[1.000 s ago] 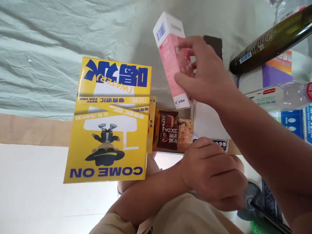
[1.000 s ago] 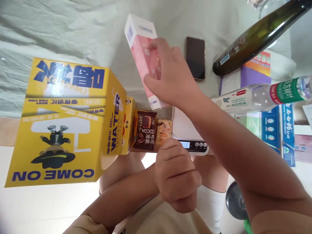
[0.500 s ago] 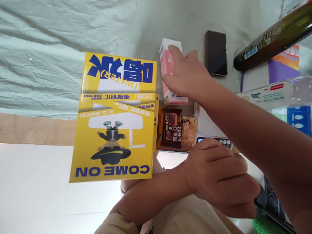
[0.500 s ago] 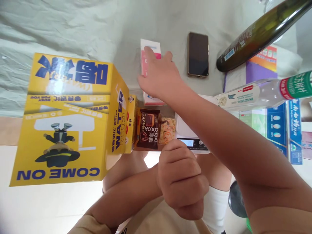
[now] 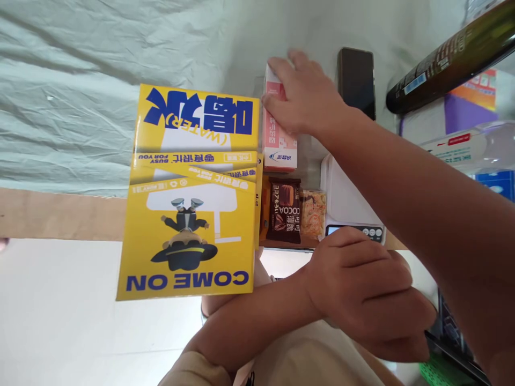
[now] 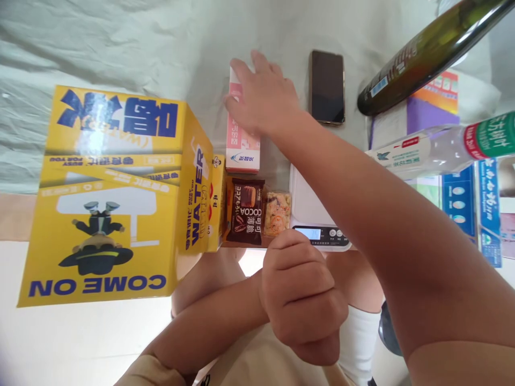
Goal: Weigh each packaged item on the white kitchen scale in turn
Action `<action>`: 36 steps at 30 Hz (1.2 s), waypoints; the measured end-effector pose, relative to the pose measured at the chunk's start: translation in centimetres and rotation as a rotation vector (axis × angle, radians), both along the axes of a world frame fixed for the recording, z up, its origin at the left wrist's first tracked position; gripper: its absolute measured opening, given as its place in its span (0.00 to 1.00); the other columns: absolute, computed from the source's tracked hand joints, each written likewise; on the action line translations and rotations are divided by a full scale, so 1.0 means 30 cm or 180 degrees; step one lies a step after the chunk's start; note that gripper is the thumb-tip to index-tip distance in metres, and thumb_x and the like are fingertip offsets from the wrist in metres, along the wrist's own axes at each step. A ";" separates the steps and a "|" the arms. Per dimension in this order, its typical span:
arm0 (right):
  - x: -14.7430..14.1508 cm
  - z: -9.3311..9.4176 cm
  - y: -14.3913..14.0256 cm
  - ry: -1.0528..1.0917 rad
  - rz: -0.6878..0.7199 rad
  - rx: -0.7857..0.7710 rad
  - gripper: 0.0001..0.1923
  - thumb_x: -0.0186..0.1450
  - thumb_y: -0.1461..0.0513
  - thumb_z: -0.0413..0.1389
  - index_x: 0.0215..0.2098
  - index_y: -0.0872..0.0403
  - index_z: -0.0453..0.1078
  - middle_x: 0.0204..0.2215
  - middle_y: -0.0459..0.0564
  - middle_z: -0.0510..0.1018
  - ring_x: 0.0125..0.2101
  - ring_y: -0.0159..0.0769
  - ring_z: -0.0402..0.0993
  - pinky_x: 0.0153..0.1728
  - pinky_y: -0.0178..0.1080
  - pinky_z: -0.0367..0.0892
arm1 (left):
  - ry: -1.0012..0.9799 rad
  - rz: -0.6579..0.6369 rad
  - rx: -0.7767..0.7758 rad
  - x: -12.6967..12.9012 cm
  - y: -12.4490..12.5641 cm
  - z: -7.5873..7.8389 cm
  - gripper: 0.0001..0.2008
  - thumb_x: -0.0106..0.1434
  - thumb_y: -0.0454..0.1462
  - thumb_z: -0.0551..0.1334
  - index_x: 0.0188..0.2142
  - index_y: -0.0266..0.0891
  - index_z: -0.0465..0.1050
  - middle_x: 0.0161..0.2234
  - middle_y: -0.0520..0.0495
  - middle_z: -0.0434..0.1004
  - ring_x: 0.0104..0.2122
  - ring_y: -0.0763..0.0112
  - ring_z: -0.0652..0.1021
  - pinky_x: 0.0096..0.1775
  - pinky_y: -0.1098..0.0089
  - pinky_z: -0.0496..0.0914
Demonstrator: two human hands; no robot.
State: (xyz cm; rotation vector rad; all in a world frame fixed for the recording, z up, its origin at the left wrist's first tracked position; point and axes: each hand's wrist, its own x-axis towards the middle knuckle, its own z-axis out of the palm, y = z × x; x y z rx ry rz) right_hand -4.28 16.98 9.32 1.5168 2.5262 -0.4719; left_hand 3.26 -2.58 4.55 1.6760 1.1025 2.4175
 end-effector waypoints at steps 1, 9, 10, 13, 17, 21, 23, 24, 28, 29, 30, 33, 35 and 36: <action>0.003 -0.007 0.007 0.0010 0.0051 -0.0026 0.35 0.78 0.53 0.48 0.80 0.48 0.45 0.80 0.58 0.47 0.78 0.55 0.51 0.76 0.57 0.54 | -0.0055 0.0018 -0.0012 0.001 0.000 0.003 0.14 0.59 0.33 0.54 0.18 0.42 0.64 0.22 0.53 0.53 0.24 0.71 0.64 0.31 0.63 0.56; 0.021 -0.033 -0.006 0.0060 -0.0027 0.0128 0.34 0.76 0.55 0.51 0.77 0.51 0.52 0.72 0.63 0.60 0.72 0.59 0.61 0.72 0.63 0.59 | 0.0077 0.0061 0.0105 -0.010 0.013 -0.003 0.12 0.59 0.33 0.55 0.19 0.41 0.64 0.23 0.53 0.58 0.26 0.73 0.66 0.33 0.65 0.59; 0.022 -0.028 -0.007 0.0108 -0.0031 0.0114 0.35 0.76 0.54 0.51 0.78 0.51 0.51 0.72 0.63 0.59 0.72 0.60 0.61 0.72 0.63 0.59 | 0.0117 0.0056 0.0141 -0.012 0.015 -0.007 0.12 0.59 0.35 0.55 0.19 0.41 0.64 0.23 0.52 0.59 0.26 0.73 0.66 0.33 0.65 0.58; 0.054 0.008 -0.024 0.0345 -0.0079 0.0080 0.37 0.78 0.52 0.45 0.80 0.54 0.44 0.76 0.61 0.55 0.76 0.57 0.55 0.74 0.62 0.56 | 0.0145 -0.0034 0.0037 -0.012 0.010 -0.012 0.13 0.60 0.35 0.56 0.19 0.41 0.65 0.24 0.51 0.63 0.26 0.72 0.66 0.33 0.65 0.59; 0.241 0.032 -0.152 0.1890 -0.0538 -0.0023 0.31 0.77 0.52 0.41 0.75 0.52 0.53 0.73 0.52 0.64 0.72 0.36 0.65 0.76 0.49 0.60 | 0.0153 -0.0247 -0.0131 -0.001 -0.010 0.002 0.15 0.61 0.32 0.54 0.18 0.42 0.65 0.22 0.52 0.57 0.25 0.71 0.64 0.31 0.65 0.58; 0.584 -0.073 -0.416 0.3219 -0.1600 0.1321 0.18 0.66 0.54 0.50 0.49 0.48 0.73 0.47 0.54 0.82 0.46 0.43 0.83 0.53 0.54 0.79 | 0.0316 -0.0493 -0.0336 0.026 -0.002 0.007 0.14 0.60 0.31 0.54 0.18 0.42 0.64 0.20 0.52 0.57 0.24 0.71 0.63 0.31 0.64 0.57; 0.770 -0.147 -0.546 0.2889 -0.2232 0.2563 0.15 0.58 0.52 0.50 0.38 0.46 0.73 0.32 0.53 0.77 0.34 0.47 0.79 0.39 0.57 0.76 | 0.0441 -0.0569 -0.0425 0.059 0.020 0.002 0.13 0.59 0.30 0.54 0.20 0.41 0.64 0.21 0.52 0.60 0.23 0.72 0.64 0.31 0.64 0.58; 0.859 -0.177 -0.598 0.2736 -0.2385 0.2692 0.13 0.54 0.53 0.52 0.35 0.46 0.73 0.30 0.53 0.75 0.32 0.49 0.77 0.36 0.59 0.74 | 0.0499 -0.0600 -0.0442 0.084 0.032 -0.002 0.12 0.58 0.29 0.54 0.20 0.41 0.64 0.21 0.52 0.61 0.23 0.72 0.63 0.31 0.64 0.57; 1.161 -0.228 -0.701 0.2308 -0.2769 0.2950 0.14 0.46 0.55 0.55 0.32 0.44 0.69 0.29 0.52 0.72 0.30 0.47 0.72 0.33 0.59 0.70 | 0.0784 -0.0823 -0.0522 0.234 0.064 -0.017 0.12 0.61 0.31 0.52 0.22 0.42 0.65 0.21 0.51 0.63 0.23 0.71 0.64 0.30 0.64 0.59; 1.219 -0.227 -0.704 0.2225 -0.2849 0.2937 0.16 0.45 0.56 0.56 0.34 0.44 0.69 0.31 0.51 0.73 0.31 0.48 0.73 0.34 0.58 0.70 | 0.0928 -0.0962 -0.0616 0.277 0.065 -0.021 0.12 0.63 0.31 0.52 0.23 0.42 0.66 0.22 0.51 0.65 0.23 0.71 0.67 0.30 0.64 0.61; 1.270 -0.224 -0.701 0.2153 -0.2923 0.2904 0.19 0.44 0.56 0.57 0.36 0.43 0.69 0.34 0.52 0.74 0.34 0.48 0.75 0.35 0.57 0.71 | 0.1066 -0.1132 -0.0759 0.320 0.065 -0.026 0.12 0.64 0.32 0.52 0.25 0.42 0.68 0.23 0.50 0.68 0.25 0.70 0.69 0.31 0.65 0.64; 1.368 -0.219 -0.679 0.2017 -0.3045 0.2718 0.29 0.44 0.57 0.58 0.47 0.41 0.66 0.48 0.55 0.76 0.48 0.52 0.79 0.43 0.58 0.74 | 0.1346 -0.1726 -0.1306 0.435 0.060 -0.044 0.12 0.68 0.33 0.52 0.35 0.39 0.75 0.32 0.46 0.77 0.32 0.68 0.77 0.36 0.66 0.74; 1.396 -0.225 -0.661 0.1992 -0.3036 0.2485 0.35 0.47 0.55 0.59 0.54 0.40 0.64 0.56 0.56 0.75 0.55 0.53 0.78 0.50 0.59 0.75 | 0.1413 -0.1979 -0.1633 0.497 0.057 -0.058 0.16 0.71 0.36 0.51 0.46 0.34 0.76 0.43 0.39 0.81 0.44 0.63 0.81 0.46 0.62 0.79; 1.401 -0.232 -0.652 0.2000 -0.2986 0.2343 0.37 0.48 0.53 0.60 0.58 0.39 0.63 0.60 0.57 0.74 0.57 0.53 0.78 0.53 0.60 0.74 | 0.1438 -0.2002 -0.1773 0.523 0.057 -0.065 0.18 0.73 0.38 0.50 0.51 0.32 0.75 0.50 0.35 0.81 0.51 0.59 0.81 0.53 0.59 0.79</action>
